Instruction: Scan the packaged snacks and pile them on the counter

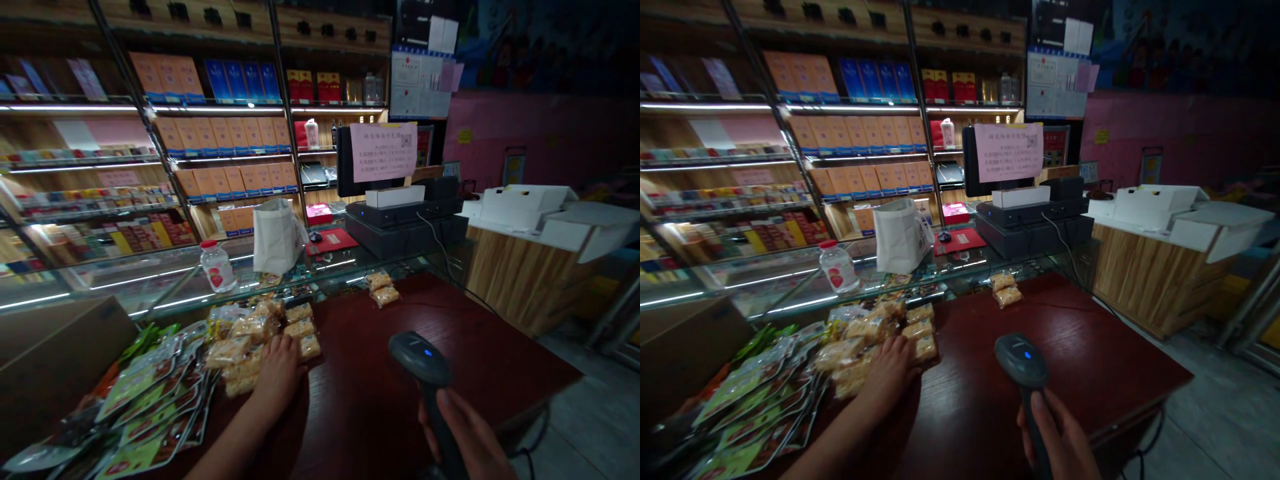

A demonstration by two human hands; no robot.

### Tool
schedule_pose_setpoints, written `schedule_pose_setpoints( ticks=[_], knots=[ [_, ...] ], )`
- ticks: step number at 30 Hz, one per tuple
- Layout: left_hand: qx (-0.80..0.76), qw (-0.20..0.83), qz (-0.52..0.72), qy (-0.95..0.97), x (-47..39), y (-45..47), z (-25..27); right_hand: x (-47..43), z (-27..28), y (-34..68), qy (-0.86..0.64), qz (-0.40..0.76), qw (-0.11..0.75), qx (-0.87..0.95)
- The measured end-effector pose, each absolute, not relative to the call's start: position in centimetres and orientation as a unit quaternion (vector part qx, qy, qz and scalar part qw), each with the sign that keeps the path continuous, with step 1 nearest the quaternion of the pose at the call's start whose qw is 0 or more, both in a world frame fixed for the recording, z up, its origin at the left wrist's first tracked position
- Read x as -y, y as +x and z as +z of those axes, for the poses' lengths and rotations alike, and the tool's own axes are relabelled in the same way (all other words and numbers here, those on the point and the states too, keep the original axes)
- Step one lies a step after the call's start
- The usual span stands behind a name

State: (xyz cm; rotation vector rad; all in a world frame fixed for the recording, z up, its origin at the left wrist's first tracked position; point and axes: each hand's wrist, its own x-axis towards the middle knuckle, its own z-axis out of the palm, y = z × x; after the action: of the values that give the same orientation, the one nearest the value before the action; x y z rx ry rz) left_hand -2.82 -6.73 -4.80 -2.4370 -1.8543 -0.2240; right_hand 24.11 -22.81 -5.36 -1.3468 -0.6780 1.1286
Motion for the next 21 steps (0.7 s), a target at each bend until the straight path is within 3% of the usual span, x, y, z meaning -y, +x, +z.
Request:
schedule_pose_setpoints(
  ticks=[8,16,21],
  knots=[
    [0.539,-0.131,-0.166,-0.815,8.8,-3.1,-5.8,23.1,-5.5,23.1,-0.584,0.474,0.564,0.340],
    [0.473,-0.529,-0.340,-0.617,8.5,-2.5,-7.8,22.9,-6.5,22.8,-0.585,0.472,0.555,0.357],
    [0.446,-0.592,-0.392,-0.545,8.8,-2.1,-7.8,22.6,-7.0,22.2,-0.586,0.489,0.536,0.360]
  ],
)
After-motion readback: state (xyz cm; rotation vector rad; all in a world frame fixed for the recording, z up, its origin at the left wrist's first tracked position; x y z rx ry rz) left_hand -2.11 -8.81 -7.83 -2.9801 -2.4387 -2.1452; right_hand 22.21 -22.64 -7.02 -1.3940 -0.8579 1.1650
